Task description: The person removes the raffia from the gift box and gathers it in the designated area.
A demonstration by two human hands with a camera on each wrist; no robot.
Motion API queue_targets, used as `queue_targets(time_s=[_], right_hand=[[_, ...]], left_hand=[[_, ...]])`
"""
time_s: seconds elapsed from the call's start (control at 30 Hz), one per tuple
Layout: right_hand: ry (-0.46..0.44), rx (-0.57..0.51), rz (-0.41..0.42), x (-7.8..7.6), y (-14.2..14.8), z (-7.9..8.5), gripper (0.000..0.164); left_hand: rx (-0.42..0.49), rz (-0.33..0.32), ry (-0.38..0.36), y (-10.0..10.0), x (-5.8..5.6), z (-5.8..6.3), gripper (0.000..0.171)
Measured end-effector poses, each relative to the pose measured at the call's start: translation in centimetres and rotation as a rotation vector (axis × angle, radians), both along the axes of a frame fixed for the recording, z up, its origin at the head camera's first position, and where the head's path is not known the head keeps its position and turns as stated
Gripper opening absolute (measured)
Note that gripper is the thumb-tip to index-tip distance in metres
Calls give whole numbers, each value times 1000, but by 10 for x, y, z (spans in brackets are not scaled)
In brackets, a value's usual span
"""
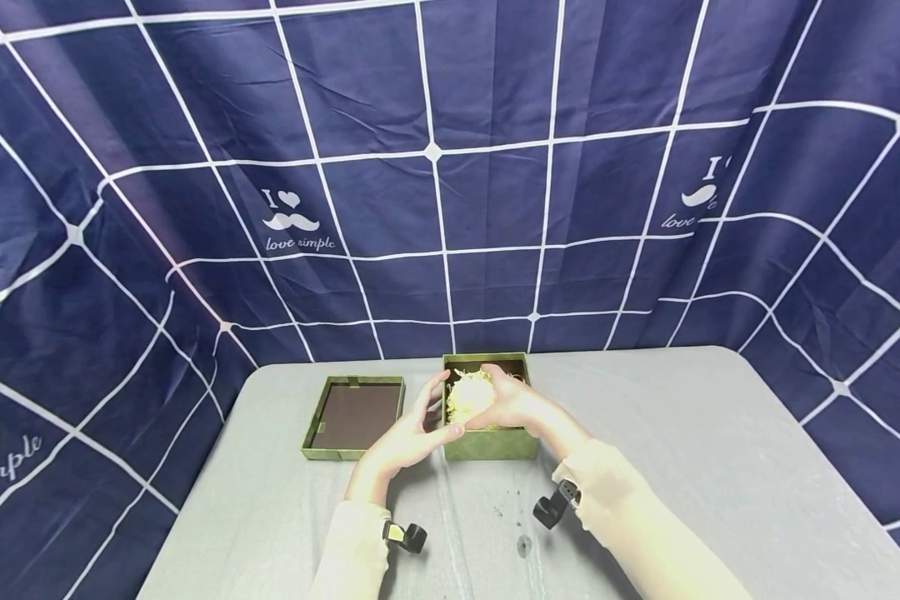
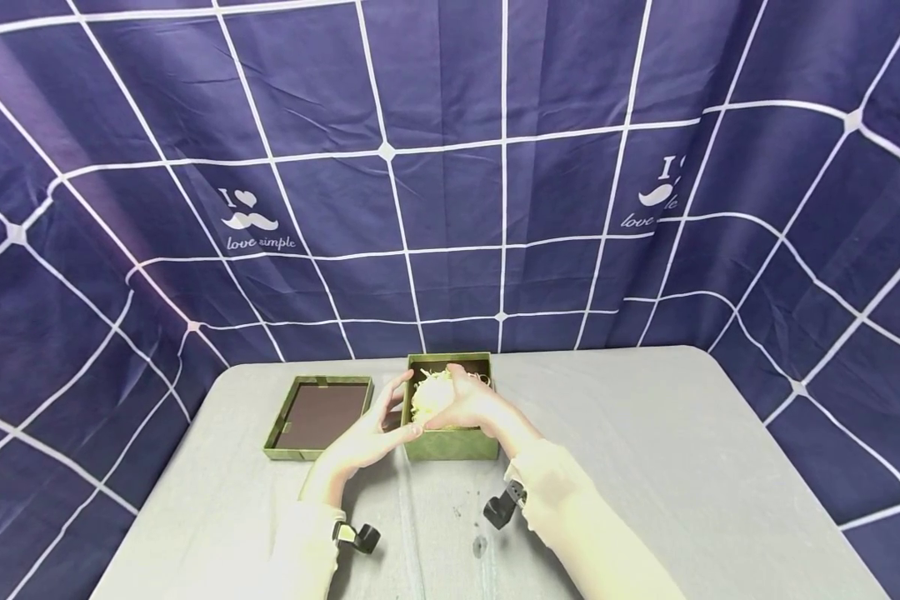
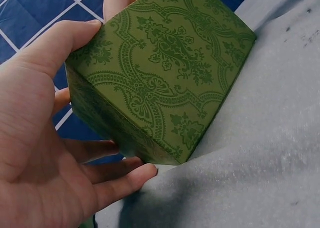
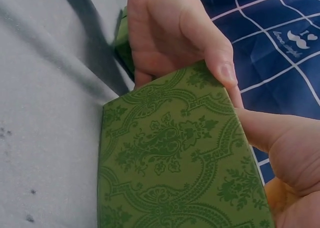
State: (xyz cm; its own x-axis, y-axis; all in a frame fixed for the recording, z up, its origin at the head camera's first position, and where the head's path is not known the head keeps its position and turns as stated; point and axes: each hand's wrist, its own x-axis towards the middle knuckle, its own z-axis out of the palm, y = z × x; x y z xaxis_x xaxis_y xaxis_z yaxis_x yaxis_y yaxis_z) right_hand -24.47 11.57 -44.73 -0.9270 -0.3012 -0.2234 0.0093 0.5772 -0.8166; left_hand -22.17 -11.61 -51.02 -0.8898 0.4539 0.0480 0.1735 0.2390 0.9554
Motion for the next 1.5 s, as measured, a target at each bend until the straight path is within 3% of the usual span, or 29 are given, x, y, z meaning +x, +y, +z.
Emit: queue_targets(time_s=[0.33, 1.0, 1.27, 1.5], right_hand=[[-89, -39, 27, -6, -4, -4, 118], [-123, -185, 117, -18, -7, -13, 113], [-84, -204, 182, -18, -7, -16, 98], [-11, -171, 198, -15, -10, -18, 87]], left_hand=[[13, 17, -29, -1, 0, -3, 92], [34, 2, -25, -1, -3, -4, 92], [26, -8, -8, 0, -2, 2, 94], [16, -10, 16, -1, -4, -1, 92]])
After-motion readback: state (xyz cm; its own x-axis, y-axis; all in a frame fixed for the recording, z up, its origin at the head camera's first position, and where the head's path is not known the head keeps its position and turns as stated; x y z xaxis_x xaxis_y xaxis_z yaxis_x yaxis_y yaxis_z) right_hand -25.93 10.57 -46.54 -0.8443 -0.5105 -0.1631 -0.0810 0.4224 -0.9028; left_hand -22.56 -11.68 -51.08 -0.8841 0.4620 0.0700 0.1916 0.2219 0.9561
